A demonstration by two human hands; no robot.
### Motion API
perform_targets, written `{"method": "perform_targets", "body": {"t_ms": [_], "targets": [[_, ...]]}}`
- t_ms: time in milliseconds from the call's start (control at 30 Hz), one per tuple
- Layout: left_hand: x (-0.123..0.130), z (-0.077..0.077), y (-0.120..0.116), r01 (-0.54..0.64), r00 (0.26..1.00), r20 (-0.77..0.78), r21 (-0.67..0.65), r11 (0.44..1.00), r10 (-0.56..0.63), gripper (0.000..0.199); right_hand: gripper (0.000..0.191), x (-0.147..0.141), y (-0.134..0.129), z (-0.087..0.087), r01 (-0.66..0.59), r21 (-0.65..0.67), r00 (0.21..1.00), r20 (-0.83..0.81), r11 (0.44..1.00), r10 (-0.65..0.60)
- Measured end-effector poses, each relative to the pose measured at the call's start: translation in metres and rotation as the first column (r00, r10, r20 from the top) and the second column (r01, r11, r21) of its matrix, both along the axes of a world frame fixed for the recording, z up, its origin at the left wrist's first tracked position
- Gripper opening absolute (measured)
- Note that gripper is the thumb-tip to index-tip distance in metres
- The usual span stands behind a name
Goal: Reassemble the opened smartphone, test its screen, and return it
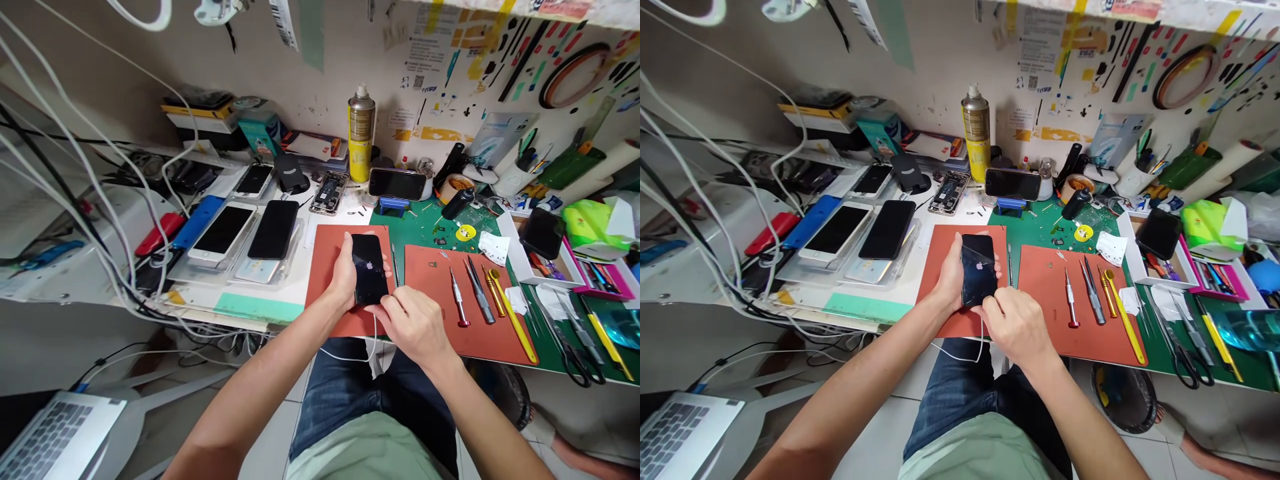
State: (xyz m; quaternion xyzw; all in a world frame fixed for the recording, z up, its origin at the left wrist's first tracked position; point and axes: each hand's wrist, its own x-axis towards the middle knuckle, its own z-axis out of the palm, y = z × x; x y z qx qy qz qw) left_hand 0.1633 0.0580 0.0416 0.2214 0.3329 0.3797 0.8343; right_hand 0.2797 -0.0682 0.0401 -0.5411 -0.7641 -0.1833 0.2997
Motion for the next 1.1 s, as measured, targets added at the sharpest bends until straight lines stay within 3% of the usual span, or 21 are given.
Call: {"method": "perform_targets", "body": {"t_ms": [200,300,367,467,533,633,733,867,1000,1100], "targets": [[0.001,-0.006,0.0,0.009,1.0,-0.024,-0.022,1.0,-0.01,0.083,0.036,-0.008,0.007,0.007,-0.049,0.047,0.998,-0.031,0.998,0.051],[0.002,-0.007,-0.001,-0.002,1.0,-0.012,0.002,1.0,0.002,0.081,0.033,-0.02,-0.009,0.01,-0.139,0.022,0.976,-0.164,0.99,0.14],[0.002,-0.006,-0.001,-0.007,1.0,-0.001,0.017,1.0,0.007,0.079,0.032,-0.03,-0.032,0.006,-0.238,-0.076,0.936,-0.285,0.968,0.208],[0.001,-0.005,-0.001,0.002,1.0,0.004,0.017,1.0,-0.002,0.079,0.019,-0.043,-0.073,-0.012,-0.391,-0.33,0.884,-0.393,0.859,0.252],[0.0,-0.004,-0.001,0.005,1.0,0.004,0.014,1.0,-0.005,0.079,0.035,-0.046,-0.098,-0.03,-0.431,-0.457,0.881,-0.401,0.778,0.252],[0.0,-0.004,0.0,0.001,1.0,0.004,0.014,1.0,-0.001,0.078,0.052,-0.043,-0.121,-0.055,-0.367,-0.544,0.897,-0.422,0.755,0.132],[0.001,-0.006,0.002,-0.002,1.0,0.009,0.016,1.0,0.002,0.077,0.052,-0.033,-0.125,-0.062,-0.325,-0.527,0.885,-0.462,0.785,0.055],[0.001,-0.008,0.003,0.002,1.0,0.022,0.02,1.0,-0.003,0.076,0.016,-0.026,-0.109,-0.046,-0.218,-0.353,0.853,-0.521,0.91,0.002],[0.001,-0.008,0.002,-0.009,1.0,0.027,0.022,1.0,0.008,0.076,0.023,-0.024,-0.081,-0.027,-0.139,-0.197,0.848,-0.53,0.97,0.014],[0.001,-0.006,0.002,-0.019,0.999,0.033,0.022,1.0,0.018,0.073,0.016,-0.019,-0.058,-0.024,-0.085,-0.141,0.867,-0.499,0.986,0.003]]}}
